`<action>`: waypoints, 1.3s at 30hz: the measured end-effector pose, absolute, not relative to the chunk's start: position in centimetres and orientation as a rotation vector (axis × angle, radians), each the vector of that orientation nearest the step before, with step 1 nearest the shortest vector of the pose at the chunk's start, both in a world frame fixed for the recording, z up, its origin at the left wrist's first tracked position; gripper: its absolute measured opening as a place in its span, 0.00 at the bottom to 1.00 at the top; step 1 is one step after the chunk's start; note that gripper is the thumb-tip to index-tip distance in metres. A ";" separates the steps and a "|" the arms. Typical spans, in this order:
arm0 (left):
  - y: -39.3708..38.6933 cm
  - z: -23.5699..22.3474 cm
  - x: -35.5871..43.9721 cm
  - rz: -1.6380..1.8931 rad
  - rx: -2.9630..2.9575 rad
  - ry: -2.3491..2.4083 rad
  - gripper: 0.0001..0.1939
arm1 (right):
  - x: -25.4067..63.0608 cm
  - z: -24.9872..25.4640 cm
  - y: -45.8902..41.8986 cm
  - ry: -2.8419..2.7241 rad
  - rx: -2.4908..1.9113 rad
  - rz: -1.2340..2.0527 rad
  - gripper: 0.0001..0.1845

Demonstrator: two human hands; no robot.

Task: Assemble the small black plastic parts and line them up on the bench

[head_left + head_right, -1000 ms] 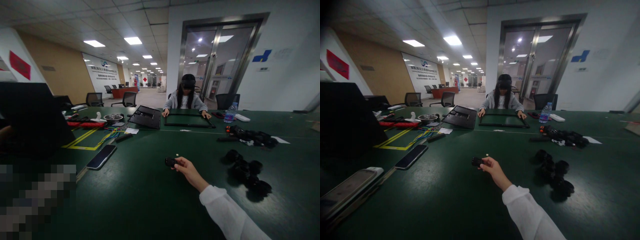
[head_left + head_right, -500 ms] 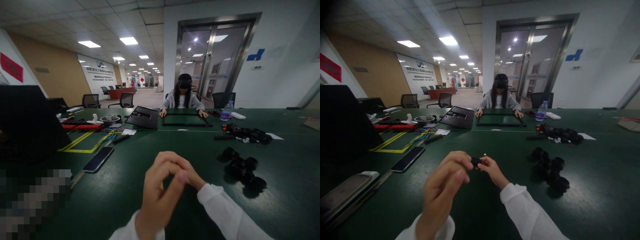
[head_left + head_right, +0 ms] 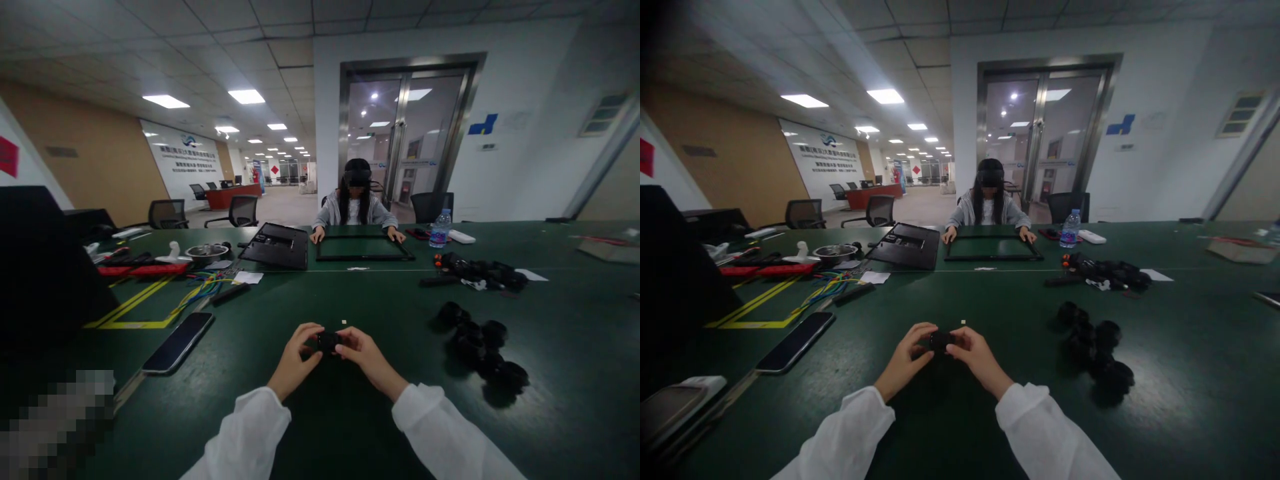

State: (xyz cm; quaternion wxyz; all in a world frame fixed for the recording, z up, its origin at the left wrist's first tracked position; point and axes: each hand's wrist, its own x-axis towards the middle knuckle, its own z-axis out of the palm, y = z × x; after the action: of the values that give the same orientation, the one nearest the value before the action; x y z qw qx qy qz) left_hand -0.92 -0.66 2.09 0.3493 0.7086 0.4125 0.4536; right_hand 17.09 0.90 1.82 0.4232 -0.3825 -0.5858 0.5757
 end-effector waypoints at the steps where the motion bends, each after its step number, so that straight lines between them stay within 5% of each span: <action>1: -0.7 2.2 -0.9 1.161 1.835 1.068 0.18 | 17.1 1.9 0.8 -1.480 -0.968 1.443 0.15; 20: -0.1 1.0 -0.5 1.106 1.648 1.186 0.14 | 17.3 3.1 -0.1 -1.604 -0.983 1.446 0.15; 39: 0.2 0.1 -0.4 1.126 1.590 0.998 0.26 | 17.2 1.8 0.8 -1.492 -0.943 1.427 0.15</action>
State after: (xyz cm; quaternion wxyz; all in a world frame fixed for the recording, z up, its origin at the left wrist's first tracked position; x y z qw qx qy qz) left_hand -0.39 0.21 0.14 0.4586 0.6455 0.4052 0.4570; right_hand 17.17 0.82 1.85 0.4221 -0.3767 -0.5959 0.5698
